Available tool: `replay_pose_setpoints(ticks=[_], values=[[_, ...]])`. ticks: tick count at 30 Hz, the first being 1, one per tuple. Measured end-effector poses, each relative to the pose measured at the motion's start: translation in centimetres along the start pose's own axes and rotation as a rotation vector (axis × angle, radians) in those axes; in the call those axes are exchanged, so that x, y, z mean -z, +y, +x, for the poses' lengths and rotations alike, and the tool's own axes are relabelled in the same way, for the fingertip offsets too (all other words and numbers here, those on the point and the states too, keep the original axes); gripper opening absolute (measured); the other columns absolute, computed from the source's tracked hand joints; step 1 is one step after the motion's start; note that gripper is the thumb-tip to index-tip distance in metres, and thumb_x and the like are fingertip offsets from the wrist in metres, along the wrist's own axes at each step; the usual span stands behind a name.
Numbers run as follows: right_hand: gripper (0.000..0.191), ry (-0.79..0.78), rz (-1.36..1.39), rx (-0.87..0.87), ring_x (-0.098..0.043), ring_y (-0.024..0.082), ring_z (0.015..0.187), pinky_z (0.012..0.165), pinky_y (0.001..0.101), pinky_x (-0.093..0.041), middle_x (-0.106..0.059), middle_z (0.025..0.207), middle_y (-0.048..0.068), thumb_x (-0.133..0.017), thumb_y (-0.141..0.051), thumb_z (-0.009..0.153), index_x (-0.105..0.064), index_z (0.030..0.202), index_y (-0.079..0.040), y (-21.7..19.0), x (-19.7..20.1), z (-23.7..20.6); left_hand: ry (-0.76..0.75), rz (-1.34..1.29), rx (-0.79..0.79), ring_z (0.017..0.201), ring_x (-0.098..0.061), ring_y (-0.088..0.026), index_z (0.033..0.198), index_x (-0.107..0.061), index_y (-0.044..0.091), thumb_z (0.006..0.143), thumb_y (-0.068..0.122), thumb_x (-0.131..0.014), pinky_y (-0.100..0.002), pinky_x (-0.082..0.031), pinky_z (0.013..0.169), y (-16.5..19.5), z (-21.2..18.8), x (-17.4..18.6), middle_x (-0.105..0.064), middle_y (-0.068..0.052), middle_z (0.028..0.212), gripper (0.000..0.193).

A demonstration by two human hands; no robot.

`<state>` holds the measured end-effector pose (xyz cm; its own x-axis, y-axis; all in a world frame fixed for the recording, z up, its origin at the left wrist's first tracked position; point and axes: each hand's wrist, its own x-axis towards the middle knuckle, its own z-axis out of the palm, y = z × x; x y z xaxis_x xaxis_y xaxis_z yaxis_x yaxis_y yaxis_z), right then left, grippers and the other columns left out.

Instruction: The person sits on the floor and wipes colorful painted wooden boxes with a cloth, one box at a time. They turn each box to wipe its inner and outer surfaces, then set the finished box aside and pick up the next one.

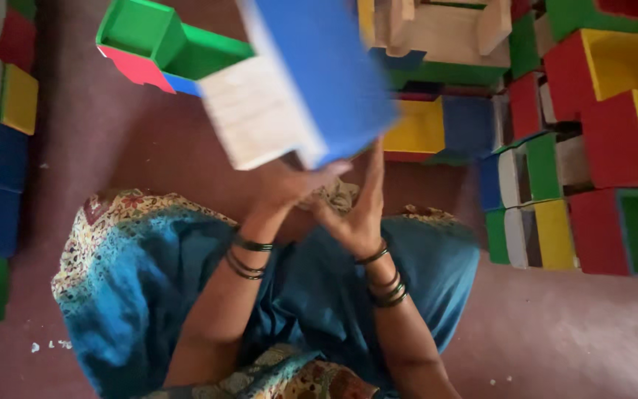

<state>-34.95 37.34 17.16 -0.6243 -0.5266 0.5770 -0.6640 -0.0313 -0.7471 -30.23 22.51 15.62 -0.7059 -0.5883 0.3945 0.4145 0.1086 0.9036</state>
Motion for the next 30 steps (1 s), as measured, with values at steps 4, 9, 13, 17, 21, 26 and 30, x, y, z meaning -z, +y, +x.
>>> replay_pose_setpoints(ticks=[4,9,13,17,21,26,30], values=[[0.116,0.096,0.391,-0.207,-0.049,0.03,0.142,0.117,0.0433,-0.05,-0.035,0.159,0.021,-0.089,-0.023,0.083,-0.006,0.161,-0.002,4.4,1.1,-1.5,-0.029,0.286,-0.21,0.127,-0.059,-0.028,0.144,-0.05,0.004,0.069,0.036,-0.098,-0.045,-0.051,0.108,4.6,2.1,-5.3,-0.058,-0.012,0.14,0.095],[0.11,0.059,0.464,-0.377,-0.052,0.031,0.145,0.123,0.0428,-0.046,-0.042,0.162,0.022,-0.087,-0.026,0.087,-0.012,0.164,-0.002,9.4,3.3,-3.2,0.041,0.817,-0.476,0.142,-0.038,-0.043,0.149,-0.044,0.023,0.052,0.071,-0.097,-0.07,-0.032,0.11,7.9,3.1,-9.1,-0.04,-0.016,0.153,0.121],[0.097,0.075,0.607,-0.42,-0.049,0.031,0.146,0.123,0.0438,-0.043,-0.041,0.162,0.02,-0.076,-0.029,0.093,-0.016,0.164,-0.003,10.8,4.3,-3.6,-0.025,0.889,-0.435,0.141,-0.039,-0.044,0.153,-0.035,0.04,0.045,0.065,-0.095,-0.08,-0.029,0.106,8.1,3.3,-11.6,-0.04,-0.014,0.155,0.126],[0.084,0.099,0.661,-0.44,-0.046,0.031,0.147,0.124,0.0448,-0.041,-0.04,0.163,0.018,-0.065,-0.032,0.098,-0.019,0.163,-0.004,10.9,4.6,-3.6,-0.067,0.897,-0.376,0.138,-0.039,-0.049,0.153,-0.031,0.04,0.043,0.061,-0.098,-0.086,-0.024,0.106,7.5,3.9,-12.9,-0.043,-0.016,0.15,0.13],[0.072,0.117,0.697,-0.437,-0.044,0.031,0.148,0.124,0.0457,-0.038,-0.039,0.163,0.016,-0.054,-0.034,0.104,-0.022,0.162,-0.005,11.5,4.4,-3.4,-0.138,1.004,-0.28,0.137,-0.039,-0.05,0.153,-0.03,0.042,0.038,0.06,-0.098,-0.089,-0.021,0.106,7.2,4.5,-13.8,-0.045,-0.016,0.149,0.135],[0.06,0.037,0.717,-0.432,-0.04,0.031,0.149,0.125,0.047,-0.035,-0.037,0.164,0.014,-0.04,-0.037,0.111,-0.026,0.162,-0.007,12.3,4.5,-2.6,-0.314,1.207,-0.15,0.138,-0.036,-0.052,0.154,-0.028,0.039,0.038,0.061,-0.097,-0.089,-0.016,0.103,7.4,5.2,-16.1,-0.042,-0.02,0.151,0.137],[0.056,0.079,1.187,-0.499,-0.038,0.025,0.151,0.126,0.0429,-0.033,-0.036,0.165,0.008,-0.029,-0.038,0.11,-0.026,0.161,-0.013,11.7,5.1,-2.0,-0.387,1.082,-0.31,0.144,-0.033,-0.051,0.154,-0.032,0.02,0.041,0.06,-0.097,-0.084,-0.015,0.111,7.2,4.7,-16.6,-0.039,-0.027,0.152,0.136]])
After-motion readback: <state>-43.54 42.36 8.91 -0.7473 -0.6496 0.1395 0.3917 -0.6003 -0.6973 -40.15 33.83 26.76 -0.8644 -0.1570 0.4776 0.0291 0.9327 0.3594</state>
